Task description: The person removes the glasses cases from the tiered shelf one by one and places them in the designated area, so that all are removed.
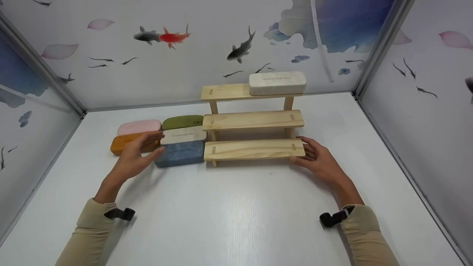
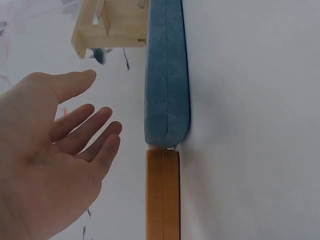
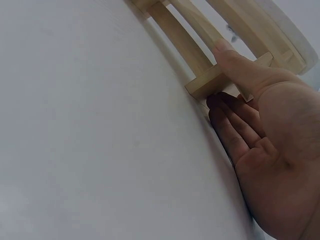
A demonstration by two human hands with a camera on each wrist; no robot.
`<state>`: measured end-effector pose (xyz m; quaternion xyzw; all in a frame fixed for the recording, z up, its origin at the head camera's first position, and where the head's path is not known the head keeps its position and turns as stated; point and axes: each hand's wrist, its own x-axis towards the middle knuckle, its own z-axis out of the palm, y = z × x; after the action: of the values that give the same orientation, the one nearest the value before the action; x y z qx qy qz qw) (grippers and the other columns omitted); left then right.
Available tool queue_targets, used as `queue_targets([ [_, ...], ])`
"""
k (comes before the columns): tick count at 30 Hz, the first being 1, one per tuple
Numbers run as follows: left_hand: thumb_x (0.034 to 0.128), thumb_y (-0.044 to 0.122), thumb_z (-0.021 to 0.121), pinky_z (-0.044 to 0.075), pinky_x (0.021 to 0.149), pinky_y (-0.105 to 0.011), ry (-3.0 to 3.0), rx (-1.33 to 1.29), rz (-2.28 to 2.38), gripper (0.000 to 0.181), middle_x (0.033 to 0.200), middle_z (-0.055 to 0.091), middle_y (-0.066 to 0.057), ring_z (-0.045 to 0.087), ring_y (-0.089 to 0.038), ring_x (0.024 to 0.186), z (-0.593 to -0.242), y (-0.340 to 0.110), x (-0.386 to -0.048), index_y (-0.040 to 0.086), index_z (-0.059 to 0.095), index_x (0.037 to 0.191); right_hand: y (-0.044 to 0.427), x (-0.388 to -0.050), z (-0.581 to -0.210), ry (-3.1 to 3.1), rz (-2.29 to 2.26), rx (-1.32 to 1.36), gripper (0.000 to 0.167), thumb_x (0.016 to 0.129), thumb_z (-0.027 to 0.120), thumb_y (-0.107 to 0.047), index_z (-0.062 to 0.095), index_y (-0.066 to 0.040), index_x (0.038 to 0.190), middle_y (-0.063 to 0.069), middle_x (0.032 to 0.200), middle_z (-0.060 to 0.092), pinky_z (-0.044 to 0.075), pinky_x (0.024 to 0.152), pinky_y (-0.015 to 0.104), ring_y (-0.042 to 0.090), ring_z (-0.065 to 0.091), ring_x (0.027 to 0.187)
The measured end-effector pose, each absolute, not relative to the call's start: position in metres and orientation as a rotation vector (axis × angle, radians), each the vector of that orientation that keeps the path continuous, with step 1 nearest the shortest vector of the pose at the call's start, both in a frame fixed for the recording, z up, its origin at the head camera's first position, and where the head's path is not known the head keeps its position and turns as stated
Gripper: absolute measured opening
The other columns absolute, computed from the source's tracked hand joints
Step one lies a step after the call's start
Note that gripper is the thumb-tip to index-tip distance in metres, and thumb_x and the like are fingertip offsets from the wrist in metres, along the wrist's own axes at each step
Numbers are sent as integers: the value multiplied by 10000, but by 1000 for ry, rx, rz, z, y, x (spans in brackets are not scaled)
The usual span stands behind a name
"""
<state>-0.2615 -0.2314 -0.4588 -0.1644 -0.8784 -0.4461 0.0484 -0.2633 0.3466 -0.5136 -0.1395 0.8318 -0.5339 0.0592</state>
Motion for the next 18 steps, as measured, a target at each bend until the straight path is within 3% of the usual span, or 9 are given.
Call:
queue_targets([
  [5,1043,194,754,495,1237,-485,-2611,-560,-1326,480,1493,662,-85,618,-286,1421,-449,-208,-265,71,605,1482,346,-263,-514,2518,-1626,-436,792,1022,785,-219,366,-120,1686,273,1610,510,569,983,118,-76,637,1262],
  [18,1063,207,724,517,1217,-423,-2354,-743,-1400,502,1499,661,-149,627,-251,1417,-420,-151,-286,50,586,1519,346,-264,-513,2513,-1626,-409,799,1011,800,-234,378,-125,1681,260,1597,527,571,979,120,-73,642,1253],
])
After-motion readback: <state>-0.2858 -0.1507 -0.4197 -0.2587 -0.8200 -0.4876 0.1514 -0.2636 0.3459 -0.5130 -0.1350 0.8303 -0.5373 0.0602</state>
